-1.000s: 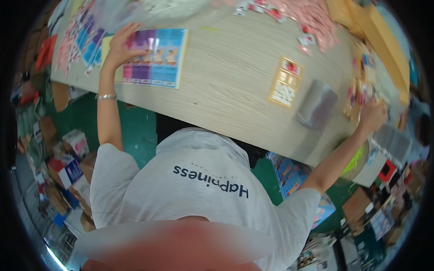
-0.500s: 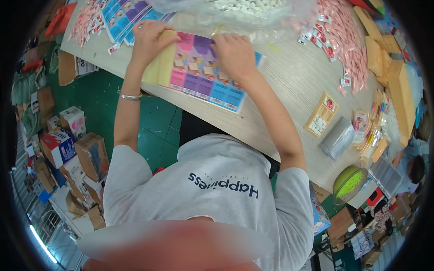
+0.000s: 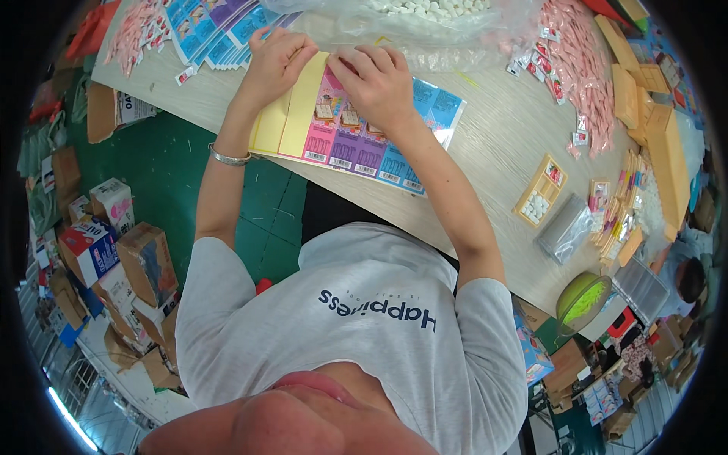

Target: Packaging small white cubes into plastic trays and wrapping them with decorative paper labels.

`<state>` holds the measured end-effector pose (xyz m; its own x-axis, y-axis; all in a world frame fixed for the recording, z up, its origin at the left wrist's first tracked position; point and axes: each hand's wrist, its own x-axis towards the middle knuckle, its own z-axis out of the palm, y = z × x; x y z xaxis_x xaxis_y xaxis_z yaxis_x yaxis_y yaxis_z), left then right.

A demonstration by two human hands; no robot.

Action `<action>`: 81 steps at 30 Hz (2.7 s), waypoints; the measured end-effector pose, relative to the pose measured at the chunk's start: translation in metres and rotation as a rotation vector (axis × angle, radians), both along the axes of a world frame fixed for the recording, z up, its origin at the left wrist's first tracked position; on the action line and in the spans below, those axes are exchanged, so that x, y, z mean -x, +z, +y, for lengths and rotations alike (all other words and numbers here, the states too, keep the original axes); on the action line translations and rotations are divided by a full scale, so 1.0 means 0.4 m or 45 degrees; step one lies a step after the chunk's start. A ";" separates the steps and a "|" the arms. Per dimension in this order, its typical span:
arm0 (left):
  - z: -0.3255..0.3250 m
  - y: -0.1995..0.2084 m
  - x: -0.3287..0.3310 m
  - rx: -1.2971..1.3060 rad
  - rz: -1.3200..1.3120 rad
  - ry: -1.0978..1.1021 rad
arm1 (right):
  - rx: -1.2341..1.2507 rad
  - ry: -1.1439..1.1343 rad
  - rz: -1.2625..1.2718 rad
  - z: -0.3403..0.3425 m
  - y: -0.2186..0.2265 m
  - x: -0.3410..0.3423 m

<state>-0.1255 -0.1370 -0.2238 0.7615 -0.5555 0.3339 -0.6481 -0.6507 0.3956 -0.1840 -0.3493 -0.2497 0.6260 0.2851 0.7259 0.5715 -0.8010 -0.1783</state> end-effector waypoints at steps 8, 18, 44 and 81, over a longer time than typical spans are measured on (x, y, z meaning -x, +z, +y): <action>-0.034 -0.009 -0.047 -0.141 -0.248 -0.002 | 0.042 0.236 0.150 -0.070 0.110 0.083; -0.494 0.180 0.128 0.266 0.067 -0.463 | -1.067 0.270 1.317 -0.591 0.474 0.724; -1.258 0.068 0.542 0.010 1.445 -0.337 | -1.856 -0.994 0.632 -1.112 0.103 0.861; -1.003 -0.010 0.445 0.239 1.413 0.044 | -0.147 -1.275 0.798 -0.824 0.107 0.577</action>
